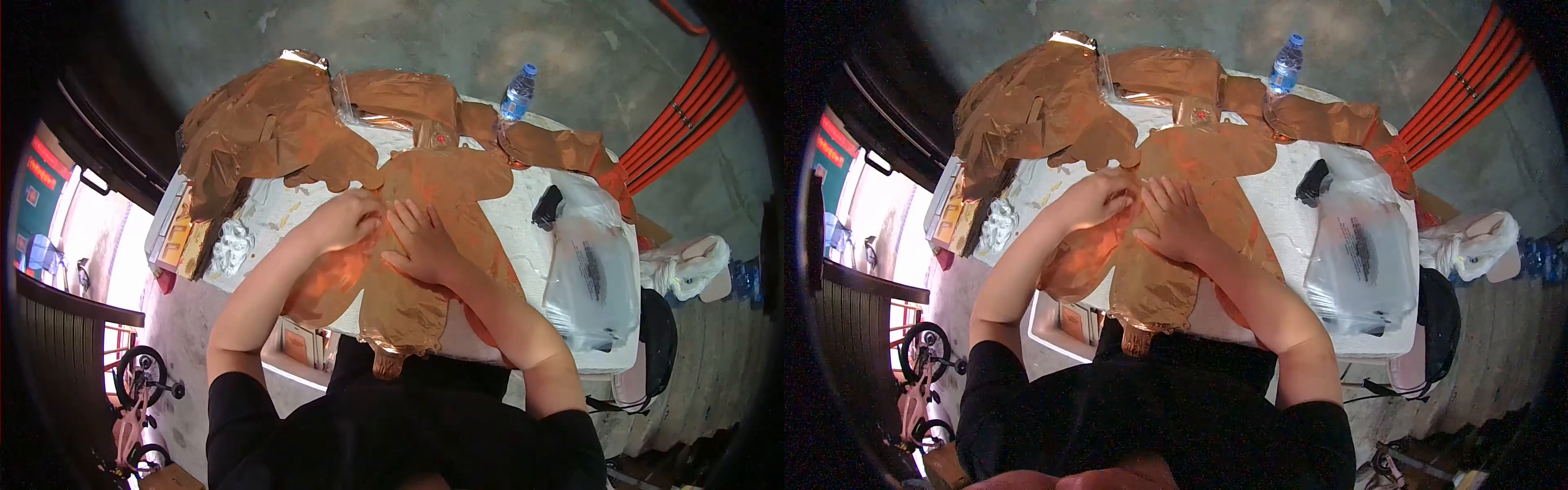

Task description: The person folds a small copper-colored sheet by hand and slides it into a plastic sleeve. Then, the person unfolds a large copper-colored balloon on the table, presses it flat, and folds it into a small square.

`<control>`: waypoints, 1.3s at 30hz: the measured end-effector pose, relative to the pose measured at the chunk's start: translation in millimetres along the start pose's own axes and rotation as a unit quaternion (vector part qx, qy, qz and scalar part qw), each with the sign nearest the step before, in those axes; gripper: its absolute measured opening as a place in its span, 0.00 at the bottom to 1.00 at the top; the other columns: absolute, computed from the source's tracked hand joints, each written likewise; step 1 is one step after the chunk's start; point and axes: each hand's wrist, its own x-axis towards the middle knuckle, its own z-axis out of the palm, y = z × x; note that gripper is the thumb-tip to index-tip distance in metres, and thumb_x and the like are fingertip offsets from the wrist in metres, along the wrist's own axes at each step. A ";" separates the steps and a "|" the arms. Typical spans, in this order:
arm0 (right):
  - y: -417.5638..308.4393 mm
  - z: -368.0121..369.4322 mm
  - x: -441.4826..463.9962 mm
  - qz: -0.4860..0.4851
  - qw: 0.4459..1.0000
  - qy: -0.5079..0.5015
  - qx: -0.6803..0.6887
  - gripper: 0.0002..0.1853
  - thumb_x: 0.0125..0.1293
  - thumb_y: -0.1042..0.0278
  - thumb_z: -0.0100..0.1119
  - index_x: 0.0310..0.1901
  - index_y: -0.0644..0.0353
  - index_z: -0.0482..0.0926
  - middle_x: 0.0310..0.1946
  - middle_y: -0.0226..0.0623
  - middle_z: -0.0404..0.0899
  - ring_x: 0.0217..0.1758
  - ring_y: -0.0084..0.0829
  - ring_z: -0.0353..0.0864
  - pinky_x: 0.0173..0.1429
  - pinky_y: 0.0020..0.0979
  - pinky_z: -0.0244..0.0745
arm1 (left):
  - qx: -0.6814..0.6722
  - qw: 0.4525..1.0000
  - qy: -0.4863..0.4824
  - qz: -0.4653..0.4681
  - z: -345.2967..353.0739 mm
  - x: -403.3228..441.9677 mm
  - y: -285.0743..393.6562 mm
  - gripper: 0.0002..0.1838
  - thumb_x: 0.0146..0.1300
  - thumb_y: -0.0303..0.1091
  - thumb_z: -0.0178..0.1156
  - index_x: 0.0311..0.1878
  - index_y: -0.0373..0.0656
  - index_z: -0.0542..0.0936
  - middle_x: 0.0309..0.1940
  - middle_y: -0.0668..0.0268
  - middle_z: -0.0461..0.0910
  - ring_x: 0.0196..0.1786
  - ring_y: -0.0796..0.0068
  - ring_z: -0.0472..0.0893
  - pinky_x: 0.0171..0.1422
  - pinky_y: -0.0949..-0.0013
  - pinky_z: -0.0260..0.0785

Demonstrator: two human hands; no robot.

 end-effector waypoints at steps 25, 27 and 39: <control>-0.3 1.9 -1.6 -0.007 0.999 0.030 0.029 0.40 0.62 0.43 0.53 0.68 0.65 0.60 0.72 0.51 0.53 0.77 0.46 0.46 0.76 0.53 0.37 | 0.059 0.982 0.179 0.032 30.0 51.6 -60.0 0.16 0.57 0.30 0.60 0.50 0.41 0.79 0.51 0.56 0.77 0.55 0.53 0.74 0.59 0.60 0.68; -0.7 1.1 -1.1 0.008 0.999 0.014 0.033 0.41 0.62 0.42 0.52 0.68 0.65 0.58 0.72 0.50 0.52 0.77 0.46 0.45 0.76 0.53 0.35 | 0.072 0.977 0.194 0.043 37.9 50.6 -62.2 0.17 0.58 0.31 0.60 0.51 0.41 0.79 0.52 0.57 0.77 0.56 0.53 0.73 0.60 0.59 0.67; 5.5 7.8 0.6 -0.014 1.000 0.019 -0.016 0.40 0.64 0.41 0.49 0.69 0.63 0.57 0.72 0.47 0.53 0.77 0.44 0.46 0.77 0.52 0.34 | 0.081 0.978 0.192 0.024 42.5 47.3 -63.1 0.18 0.62 0.35 0.57 0.54 0.42 0.78 0.55 0.58 0.75 0.58 0.55 0.72 0.62 0.57 0.65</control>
